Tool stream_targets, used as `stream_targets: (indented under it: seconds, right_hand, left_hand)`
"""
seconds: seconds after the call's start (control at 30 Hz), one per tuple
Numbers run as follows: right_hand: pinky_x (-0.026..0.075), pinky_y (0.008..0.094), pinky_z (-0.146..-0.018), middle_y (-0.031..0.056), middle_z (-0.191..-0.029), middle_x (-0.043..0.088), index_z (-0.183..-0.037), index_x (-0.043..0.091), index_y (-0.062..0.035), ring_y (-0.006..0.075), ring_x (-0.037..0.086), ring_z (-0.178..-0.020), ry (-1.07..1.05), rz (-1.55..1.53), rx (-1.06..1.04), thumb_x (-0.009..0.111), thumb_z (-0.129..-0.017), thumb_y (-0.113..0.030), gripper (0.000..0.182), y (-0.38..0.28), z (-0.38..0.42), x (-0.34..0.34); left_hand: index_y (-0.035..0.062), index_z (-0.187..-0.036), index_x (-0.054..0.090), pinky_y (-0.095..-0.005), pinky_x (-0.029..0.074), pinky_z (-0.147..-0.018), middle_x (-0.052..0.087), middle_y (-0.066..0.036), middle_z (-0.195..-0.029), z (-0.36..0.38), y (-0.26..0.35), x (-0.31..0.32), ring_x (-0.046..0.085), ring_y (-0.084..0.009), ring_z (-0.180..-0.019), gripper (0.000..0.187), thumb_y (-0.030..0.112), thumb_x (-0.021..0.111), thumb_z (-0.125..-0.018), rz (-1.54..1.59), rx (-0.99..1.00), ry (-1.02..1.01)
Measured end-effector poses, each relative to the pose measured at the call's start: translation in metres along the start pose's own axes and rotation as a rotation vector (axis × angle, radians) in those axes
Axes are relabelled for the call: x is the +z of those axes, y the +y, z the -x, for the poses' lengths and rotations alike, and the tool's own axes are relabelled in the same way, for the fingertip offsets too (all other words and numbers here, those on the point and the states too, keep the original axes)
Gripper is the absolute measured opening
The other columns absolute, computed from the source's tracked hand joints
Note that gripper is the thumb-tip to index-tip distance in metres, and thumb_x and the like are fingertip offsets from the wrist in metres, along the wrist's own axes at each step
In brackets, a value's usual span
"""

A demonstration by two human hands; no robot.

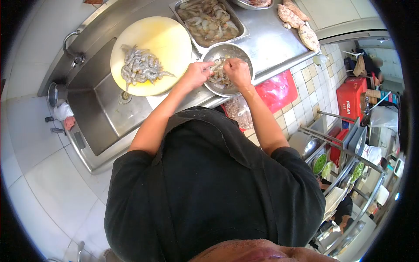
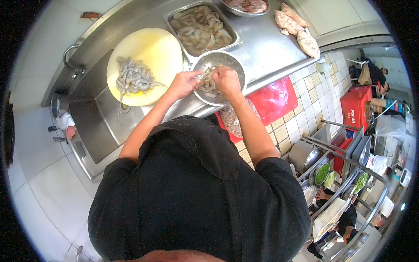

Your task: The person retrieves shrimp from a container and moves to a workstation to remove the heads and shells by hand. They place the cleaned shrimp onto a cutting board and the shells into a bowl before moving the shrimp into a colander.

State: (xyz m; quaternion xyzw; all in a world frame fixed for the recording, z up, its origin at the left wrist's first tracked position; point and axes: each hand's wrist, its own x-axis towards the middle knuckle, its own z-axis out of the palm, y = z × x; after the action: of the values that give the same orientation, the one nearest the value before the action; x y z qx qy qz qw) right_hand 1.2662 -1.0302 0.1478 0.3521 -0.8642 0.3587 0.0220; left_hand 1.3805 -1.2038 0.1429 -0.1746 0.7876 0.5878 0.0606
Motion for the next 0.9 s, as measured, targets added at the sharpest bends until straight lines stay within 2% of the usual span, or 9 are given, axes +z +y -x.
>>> stream_targets:
  seconds: [0.1, 0.27, 0.37, 0.53, 0.6, 0.63, 0.73, 0.83, 0.9]
  right_hand:
    - [0.05, 0.0498, -0.07, 0.0236, -0.084, 0.065, -0.078, 0.066, -0.001, 0.0426, 0.063, -0.077, 0.036, 0.008, 0.283, 0.061, -0.085, -0.02, 0.021, 0.021, -0.005, -0.006]
    - [0.055, 0.0479, -0.083, 0.0194, -0.096, 0.071, -0.095, 0.074, -0.008, 0.0392, 0.068, -0.088, -0.401, 0.38, 0.287, 0.058, -0.084, -0.016, 0.021, 0.002, -0.014, -0.025]
    - [0.054, 0.048, -0.084, 0.0207, -0.099, 0.069, -0.094, 0.074, -0.007, 0.0377, 0.068, -0.091, -0.291, 0.341, 0.068, 0.059, -0.082, -0.014, 0.021, 0.016, -0.027, 0.001]
    - [0.057, 0.046, -0.067, 0.0227, -0.083, 0.068, -0.072, 0.072, -0.0043, 0.0352, 0.07, -0.074, -0.227, 0.325, -0.047, 0.058, -0.079, -0.013, 0.018, -0.06, -0.061, 0.052]
    - [0.056, 0.0474, -0.068, 0.022, -0.085, 0.068, -0.079, 0.071, -0.0028, 0.0367, 0.069, -0.076, -0.215, 0.146, -0.054, 0.056, -0.081, -0.011, 0.017, -0.077, -0.062, 0.078]
    - [0.056, 0.0476, -0.072, 0.021, -0.087, 0.068, -0.083, 0.07, -0.0032, 0.0378, 0.068, -0.079, -0.266, 0.044, -0.011, 0.055, -0.081, -0.008, 0.017, -0.089, -0.061, 0.087]
    - [0.053, 0.0427, -0.084, 0.0171, -0.096, 0.068, -0.093, 0.07, -0.0044, 0.0356, 0.065, -0.09, -0.17, -0.254, -0.269, 0.052, -0.081, -0.005, 0.021, -0.095, -0.058, 0.153]
    - [0.039, 0.0463, -0.107, 0.0141, -0.128, 0.061, -0.114, 0.067, -0.0067, 0.03, 0.054, -0.124, -0.431, 0.055, -0.505, 0.051, -0.086, -0.008, 0.032, -0.094, -0.07, 0.174]
    - [0.033, 0.05, -0.112, 0.0132, -0.133, 0.059, -0.119, 0.065, -0.0068, 0.0276, 0.047, -0.131, -0.252, 0.162, -0.392, 0.052, -0.086, -0.009, 0.035, -0.079, -0.067, 0.184]
  left_hand:
    - [0.0052, -0.122, 0.068, -0.03, 0.054, -0.075, 0.074, -0.016, -0.098, 0.004, 0.002, -0.007, 0.067, -0.0164, -0.076, 0.035, 0.011, 0.066, -0.087, -0.133, 0.042, 0.068]
    - [0.009, -0.117, 0.07, -0.0347, 0.054, -0.078, 0.072, -0.021, -0.096, 0.025, -0.003, -0.057, 0.07, -0.026, -0.08, 0.03, 0.012, 0.063, -0.088, -0.135, 0.12, 0.331]
    - [0.0087, -0.115, 0.071, -0.0341, 0.054, -0.073, 0.072, -0.021, -0.094, 0.019, -0.006, -0.107, 0.069, -0.0236, -0.075, 0.028, 0.012, 0.062, -0.089, -0.158, -0.103, 0.411]
    - [0.0075, -0.119, 0.069, -0.0346, 0.052, -0.081, 0.071, -0.022, -0.1, -0.005, -0.027, -0.177, 0.07, -0.0256, -0.089, 0.032, 0.013, 0.061, -0.088, -0.276, -0.042, 0.597]
    - [0.0061, -0.121, 0.067, -0.0366, 0.051, -0.088, 0.069, -0.023, -0.107, -0.024, -0.046, -0.201, 0.069, -0.0313, -0.1, 0.034, 0.012, 0.058, -0.089, -0.357, 0.007, 0.65]
    - [0.0057, -0.121, 0.067, -0.0378, 0.051, -0.09, 0.069, -0.023, -0.108, -0.034, -0.058, -0.209, 0.068, -0.0327, -0.101, 0.035, 0.011, 0.057, -0.088, -0.433, 0.008, 0.672]
    - [0.0061, -0.119, 0.068, -0.041, 0.05, -0.093, 0.068, -0.023, -0.11, -0.06, -0.092, -0.225, 0.066, -0.0357, -0.102, 0.035, 0.009, 0.055, -0.087, -0.658, 0.073, 0.69]
    - [0.0085, -0.117, 0.07, -0.0419, 0.05, -0.094, 0.068, -0.022, -0.109, -0.083, -0.112, -0.231, 0.065, -0.0358, -0.102, 0.034, 0.009, 0.056, -0.086, -0.882, 0.195, 0.685]
    - [0.0082, -0.115, 0.07, -0.0411, 0.05, -0.095, 0.069, -0.019, -0.109, -0.078, -0.09, -0.218, 0.064, -0.0348, -0.103, 0.032, 0.009, 0.058, -0.085, -1.057, 0.199, 0.749]
